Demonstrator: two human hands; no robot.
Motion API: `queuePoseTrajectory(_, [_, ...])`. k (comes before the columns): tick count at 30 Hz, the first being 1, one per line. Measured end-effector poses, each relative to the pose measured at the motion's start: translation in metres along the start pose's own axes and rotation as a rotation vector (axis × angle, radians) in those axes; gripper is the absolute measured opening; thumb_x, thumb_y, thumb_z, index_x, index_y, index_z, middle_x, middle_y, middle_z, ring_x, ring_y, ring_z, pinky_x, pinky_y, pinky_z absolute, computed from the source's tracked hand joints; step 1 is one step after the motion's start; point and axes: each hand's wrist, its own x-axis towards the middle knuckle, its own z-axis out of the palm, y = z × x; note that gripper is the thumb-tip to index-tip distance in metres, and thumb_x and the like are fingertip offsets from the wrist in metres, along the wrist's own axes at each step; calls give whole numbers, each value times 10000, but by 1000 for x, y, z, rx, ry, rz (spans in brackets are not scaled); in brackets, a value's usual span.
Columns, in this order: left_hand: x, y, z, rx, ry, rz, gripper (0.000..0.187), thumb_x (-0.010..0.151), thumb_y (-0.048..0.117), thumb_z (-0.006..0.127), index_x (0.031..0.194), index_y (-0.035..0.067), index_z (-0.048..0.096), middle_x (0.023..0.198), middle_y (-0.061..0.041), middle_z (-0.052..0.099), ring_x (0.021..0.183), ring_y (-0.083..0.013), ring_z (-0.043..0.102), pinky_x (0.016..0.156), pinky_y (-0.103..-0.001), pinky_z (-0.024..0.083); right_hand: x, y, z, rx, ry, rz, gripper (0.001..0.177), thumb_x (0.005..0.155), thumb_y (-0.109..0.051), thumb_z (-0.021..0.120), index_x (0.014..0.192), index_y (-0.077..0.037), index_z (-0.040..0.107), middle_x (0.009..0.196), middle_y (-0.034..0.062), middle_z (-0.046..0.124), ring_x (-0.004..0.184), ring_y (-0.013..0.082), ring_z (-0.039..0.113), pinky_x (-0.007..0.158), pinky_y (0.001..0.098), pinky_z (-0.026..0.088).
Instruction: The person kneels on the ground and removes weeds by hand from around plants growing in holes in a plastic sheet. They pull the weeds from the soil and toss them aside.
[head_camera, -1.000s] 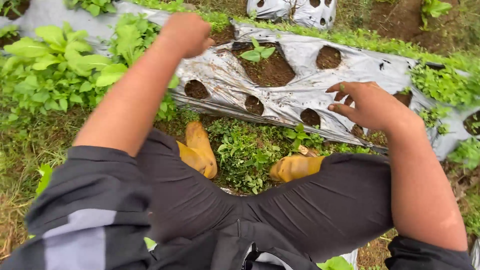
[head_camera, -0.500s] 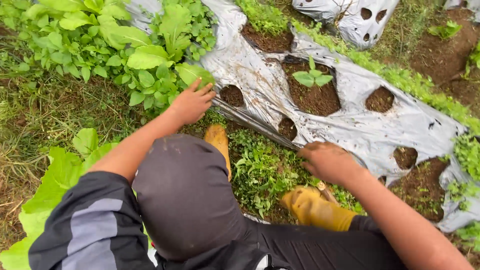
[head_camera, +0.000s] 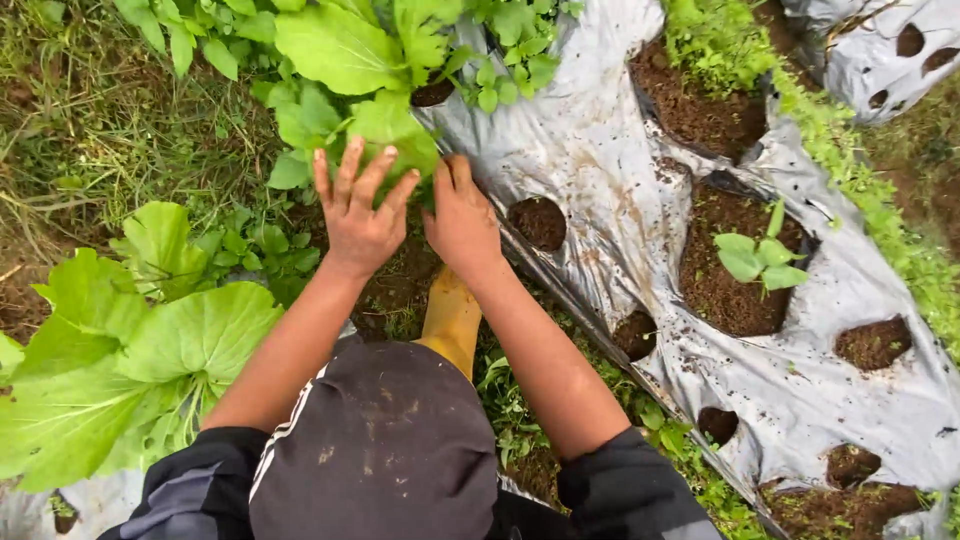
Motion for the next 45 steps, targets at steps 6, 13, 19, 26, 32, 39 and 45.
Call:
queuePoseTrajectory(6, [-55,20,11,-195,-22,-46,404,994,110,537,1341,289,639,1550,-100,388,1548,-395,258,1262,-644,121,-21,11,21,-201,-57,-47,366,842,41,699,1194,-56,672,1177,126,618,892,251,726,586,302,630])
queuePoseTrajectory(13, [-79,67,-3,-431,-109,-314,355,1084,290,403,1342,139,593,1383,-145,459,1454,-443,410,1186,-623,312,-39,25,38,-111,-10,-74,248,812,108,608,998,-37,685,1047,104,622,725,286,704,543,328,617])
queuePoseTrajectory(19, [-57,69,-14,-255,19,-404,243,1050,357,463,984,204,641,1227,-47,447,1421,-366,392,1175,-642,206,-68,25,57,8,48,-97,229,792,85,604,993,-14,651,946,125,602,669,366,651,538,420,546])
queuePoseTrajectory(26, [-64,73,18,-298,-558,-435,377,899,444,684,998,80,690,969,-133,648,936,-366,699,713,-511,586,-112,30,91,-365,-85,-244,159,826,-132,620,946,-124,724,840,32,681,787,141,706,653,297,542])
queuePoseTrajectory(32, [-44,62,34,-495,-1129,-895,1037,873,779,601,1331,-139,452,1235,-367,572,1112,-527,656,879,-656,559,-131,21,60,109,24,-158,252,823,-88,669,1067,-33,700,1116,181,677,1076,383,670,945,466,547])
queuePoseTrajectory(39, [-32,71,29,-308,-1248,-697,503,1017,284,620,1305,-124,562,1059,-320,713,1020,-481,727,825,-618,589,-188,78,-62,15,94,-240,182,834,-34,585,929,-116,718,979,58,706,907,268,713,821,418,587])
queuePoseTrajectory(45, [-53,77,43,-302,-1247,-672,418,1123,271,568,1297,-109,570,1123,-349,684,1044,-506,684,820,-626,553,-328,124,-248,-338,-388,159,154,846,-163,525,948,-123,633,894,93,678,759,345,704,654,478,584])
